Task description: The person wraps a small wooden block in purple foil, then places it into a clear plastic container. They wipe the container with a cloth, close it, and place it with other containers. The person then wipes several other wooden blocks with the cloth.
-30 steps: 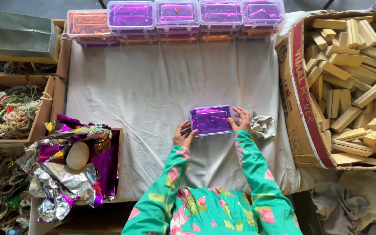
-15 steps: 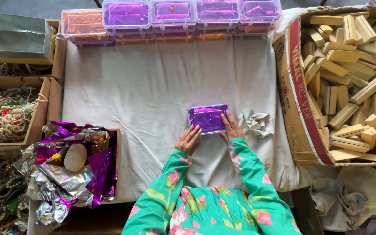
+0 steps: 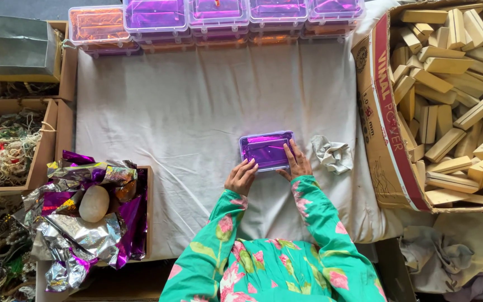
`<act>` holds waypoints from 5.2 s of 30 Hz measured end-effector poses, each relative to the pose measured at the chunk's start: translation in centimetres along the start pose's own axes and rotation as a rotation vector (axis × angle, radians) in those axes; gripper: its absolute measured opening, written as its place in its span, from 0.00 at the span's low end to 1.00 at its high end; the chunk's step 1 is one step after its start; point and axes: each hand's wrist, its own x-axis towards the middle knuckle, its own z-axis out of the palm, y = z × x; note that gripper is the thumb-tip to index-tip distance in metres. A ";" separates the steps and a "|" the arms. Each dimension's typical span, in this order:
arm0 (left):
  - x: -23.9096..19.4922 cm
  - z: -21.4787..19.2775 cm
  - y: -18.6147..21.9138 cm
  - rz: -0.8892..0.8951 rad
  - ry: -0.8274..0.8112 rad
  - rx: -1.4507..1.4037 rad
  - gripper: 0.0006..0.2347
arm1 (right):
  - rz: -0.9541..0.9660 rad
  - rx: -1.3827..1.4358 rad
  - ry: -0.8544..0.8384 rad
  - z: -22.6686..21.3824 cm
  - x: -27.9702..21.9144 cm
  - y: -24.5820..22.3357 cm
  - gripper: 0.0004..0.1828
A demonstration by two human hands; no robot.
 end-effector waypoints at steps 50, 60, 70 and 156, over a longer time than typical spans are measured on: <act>0.2 2.6 -7.2 -0.847 -0.084 -1.117 0.24 | -0.081 0.110 0.036 -0.9 2.5 -3.4 0.10; -0.3 2.8 -7.4 -0.882 -0.085 -1.048 0.24 | 0.115 0.110 0.171 2.8 7.3 -5.5 0.14; 0.1 1.9 -6.8 -0.838 -0.074 -1.153 0.23 | 0.111 0.037 0.072 0.2 5.2 -8.2 0.26; -1.6 6.0 -7.6 -0.874 0.022 -1.171 0.21 | 0.243 -0.280 -0.349 6.1 5.4 -5.2 0.61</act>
